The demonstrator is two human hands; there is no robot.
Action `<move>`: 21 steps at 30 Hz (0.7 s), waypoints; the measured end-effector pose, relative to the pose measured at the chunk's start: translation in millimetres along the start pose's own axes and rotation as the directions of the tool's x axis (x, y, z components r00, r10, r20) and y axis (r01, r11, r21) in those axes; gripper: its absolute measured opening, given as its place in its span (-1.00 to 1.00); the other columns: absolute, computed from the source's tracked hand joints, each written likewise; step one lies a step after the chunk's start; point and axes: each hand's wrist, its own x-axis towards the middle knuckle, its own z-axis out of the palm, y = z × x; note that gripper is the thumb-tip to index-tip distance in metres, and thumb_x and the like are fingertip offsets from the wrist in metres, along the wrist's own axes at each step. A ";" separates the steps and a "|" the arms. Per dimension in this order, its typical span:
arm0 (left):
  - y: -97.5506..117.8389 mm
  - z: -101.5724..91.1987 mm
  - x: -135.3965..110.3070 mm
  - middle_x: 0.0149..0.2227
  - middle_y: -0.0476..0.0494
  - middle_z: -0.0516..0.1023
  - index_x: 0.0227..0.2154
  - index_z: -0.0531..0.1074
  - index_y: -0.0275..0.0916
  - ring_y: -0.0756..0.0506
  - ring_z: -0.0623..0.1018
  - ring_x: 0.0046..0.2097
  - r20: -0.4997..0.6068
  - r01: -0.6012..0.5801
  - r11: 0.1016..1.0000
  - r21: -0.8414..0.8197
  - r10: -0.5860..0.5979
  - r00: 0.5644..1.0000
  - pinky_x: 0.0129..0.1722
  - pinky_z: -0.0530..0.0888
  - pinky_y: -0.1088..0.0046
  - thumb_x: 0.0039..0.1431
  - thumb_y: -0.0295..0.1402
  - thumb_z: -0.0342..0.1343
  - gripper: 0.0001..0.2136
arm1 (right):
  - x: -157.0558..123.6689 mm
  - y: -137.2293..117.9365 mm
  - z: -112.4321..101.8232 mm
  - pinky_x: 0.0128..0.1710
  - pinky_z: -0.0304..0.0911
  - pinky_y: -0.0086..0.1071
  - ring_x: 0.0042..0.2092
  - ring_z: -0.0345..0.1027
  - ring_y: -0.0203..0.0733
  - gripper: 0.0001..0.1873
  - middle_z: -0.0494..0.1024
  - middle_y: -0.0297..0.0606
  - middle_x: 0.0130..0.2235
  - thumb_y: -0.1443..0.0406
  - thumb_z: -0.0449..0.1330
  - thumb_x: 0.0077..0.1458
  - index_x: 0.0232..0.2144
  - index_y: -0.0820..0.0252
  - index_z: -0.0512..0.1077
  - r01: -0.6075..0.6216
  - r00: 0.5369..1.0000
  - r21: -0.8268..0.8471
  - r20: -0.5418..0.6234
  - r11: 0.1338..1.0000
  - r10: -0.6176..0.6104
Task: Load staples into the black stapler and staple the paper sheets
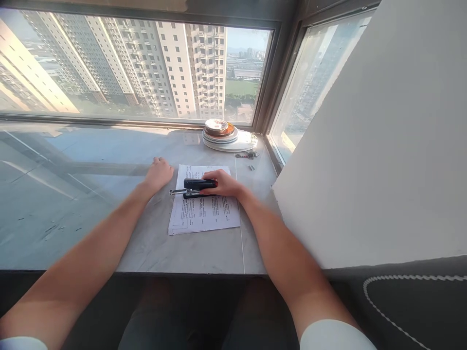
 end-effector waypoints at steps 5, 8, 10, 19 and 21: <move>12.1 -4.0 1.9 -0.05 -0.50 0.52 0.05 0.37 -0.38 -0.36 0.54 -0.06 -0.128 0.002 0.972 -0.235 -0.033 0.991 -0.09 0.44 0.15 0.29 -0.40 -0.10 -0.66 | -1.8 6.7 -1.0 -0.33 0.10 -0.37 -0.32 0.22 -0.22 -0.57 0.41 -0.33 -0.36 -0.08 0.27 0.14 -0.37 0.16 0.47 -0.078 0.965 -0.043 -0.253 0.996 0.064; 17.7 -6.4 0.8 -0.09 -0.38 0.56 0.02 0.39 -0.28 -0.32 0.56 -0.07 -0.206 -0.086 0.942 -0.325 0.018 0.978 -0.10 0.44 0.20 0.31 -0.35 -0.05 -0.71 | -5.0 16.5 -8.3 -0.30 0.10 -0.35 -0.32 0.21 -0.21 -0.61 0.39 -0.32 -0.38 -0.04 0.28 0.13 -0.41 0.17 0.44 -0.156 0.899 -0.116 -0.428 0.981 0.092; 20.3 -6.3 -0.4 -0.10 -0.32 0.58 0.00 0.41 -0.25 -0.27 0.57 -0.09 -0.259 -0.166 0.901 -0.401 0.063 0.964 -0.10 0.43 0.24 0.32 -0.34 -0.02 -0.74 | -7.2 22.8 -13.0 -0.27 0.11 -0.34 -0.32 0.23 -0.19 -0.65 0.40 -0.32 -0.40 0.01 0.31 0.10 -0.44 0.17 0.43 -0.209 0.874 -0.163 -0.474 0.964 0.110; 31.3 -2.2 -8.1 -0.14 -0.19 0.64 -0.11 0.55 -0.19 -0.16 0.55 -0.09 -0.301 -0.531 0.590 -0.608 0.447 0.842 0.03 0.40 0.28 0.34 -0.21 0.04 -0.75 | -7.5 29.0 -13.5 -0.30 0.08 -0.34 -0.34 0.25 -0.19 -0.68 0.43 -0.34 -0.42 0.06 0.32 0.08 -0.46 0.16 0.42 -0.246 0.898 -0.215 -0.417 0.945 0.139; 32.0 -4.0 -9.0 -0.16 -0.17 0.65 -0.13 0.57 -0.18 -0.17 0.55 -0.11 -0.290 -0.535 0.585 -0.609 0.463 0.837 0.04 0.40 0.26 0.31 -0.21 0.08 -0.76 | -7.6 30.1 -13.5 -0.31 0.07 -0.35 -0.35 0.23 -0.20 -0.67 0.42 -0.35 -0.42 0.05 0.31 0.09 -0.47 0.16 0.41 -0.250 0.897 -0.217 -0.419 0.944 0.141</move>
